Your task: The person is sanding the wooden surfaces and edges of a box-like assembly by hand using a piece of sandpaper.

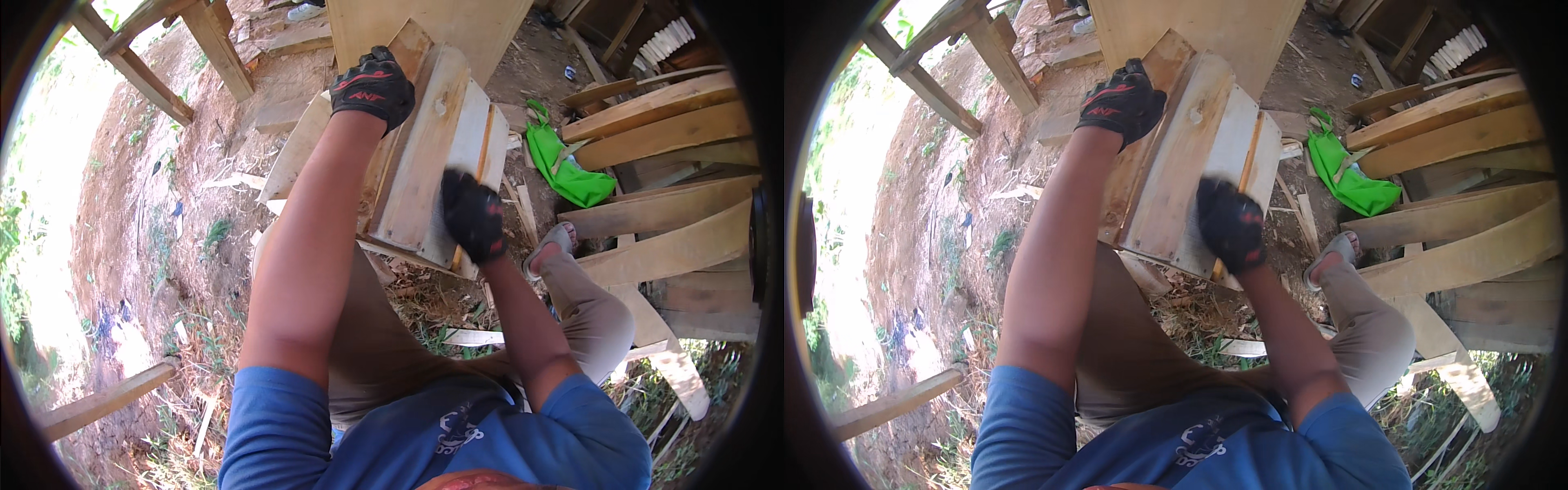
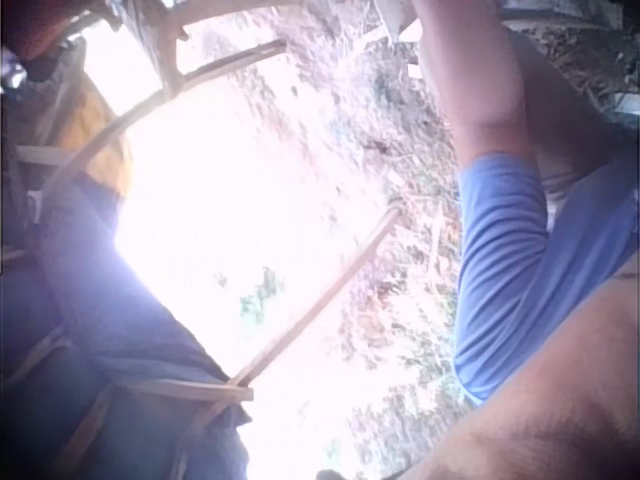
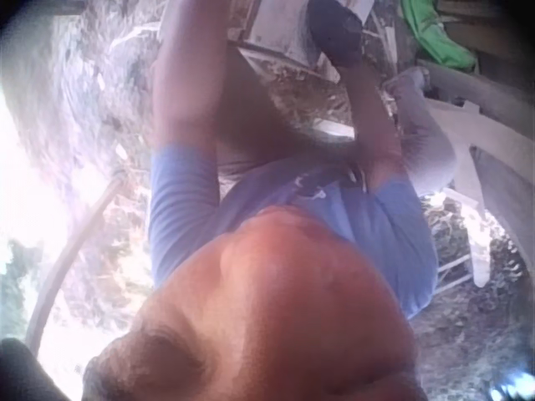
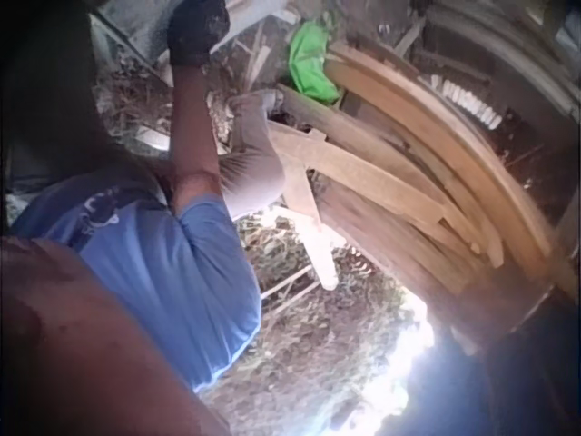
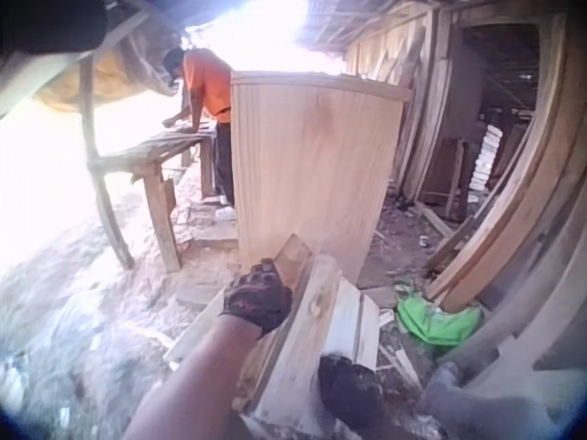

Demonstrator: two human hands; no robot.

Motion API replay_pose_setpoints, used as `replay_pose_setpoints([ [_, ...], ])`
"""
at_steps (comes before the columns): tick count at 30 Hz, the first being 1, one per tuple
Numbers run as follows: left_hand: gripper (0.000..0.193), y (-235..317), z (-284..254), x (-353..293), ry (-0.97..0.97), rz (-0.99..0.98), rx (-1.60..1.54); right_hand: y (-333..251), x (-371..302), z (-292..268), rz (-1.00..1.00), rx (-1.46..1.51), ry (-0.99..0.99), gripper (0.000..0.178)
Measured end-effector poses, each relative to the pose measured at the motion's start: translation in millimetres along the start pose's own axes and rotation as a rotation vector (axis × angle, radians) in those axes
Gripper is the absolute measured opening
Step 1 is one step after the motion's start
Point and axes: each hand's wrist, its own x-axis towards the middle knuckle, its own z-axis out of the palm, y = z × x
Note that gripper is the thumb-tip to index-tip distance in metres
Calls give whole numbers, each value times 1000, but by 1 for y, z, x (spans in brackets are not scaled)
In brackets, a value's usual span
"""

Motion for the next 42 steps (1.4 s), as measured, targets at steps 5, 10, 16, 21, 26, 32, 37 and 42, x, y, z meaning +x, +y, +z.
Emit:
replay_pose_setpoints([
  [5,76,-7,-2,0,-21,-28,-16,54,100,29,241,156,-59,47],
  [10,73,-4,1,9,21,-24,-6,125,176,60,148,-69,93,55],
  [16,70,-18,4,9,16,-42,-30,102,156,40,369,261,-239,51],
  [21,64,-6,1,4,32,-14,-46,103,38,43,173,397,-77,36],
  [26,59,-6,5,4,64,41,-50,83,-19,29,86,718,-36,35],
  [32,48,6,2,2,63,33,-3,90,-36,42,438,1017,-102,33],
  [37,47,5,-7,-7,36,36,-33,49,-58,14,-41,416,-143,29],
  [42,52,0,-1,1,42,26,27,-19,-94,-24,-124,130,-131,29],
])
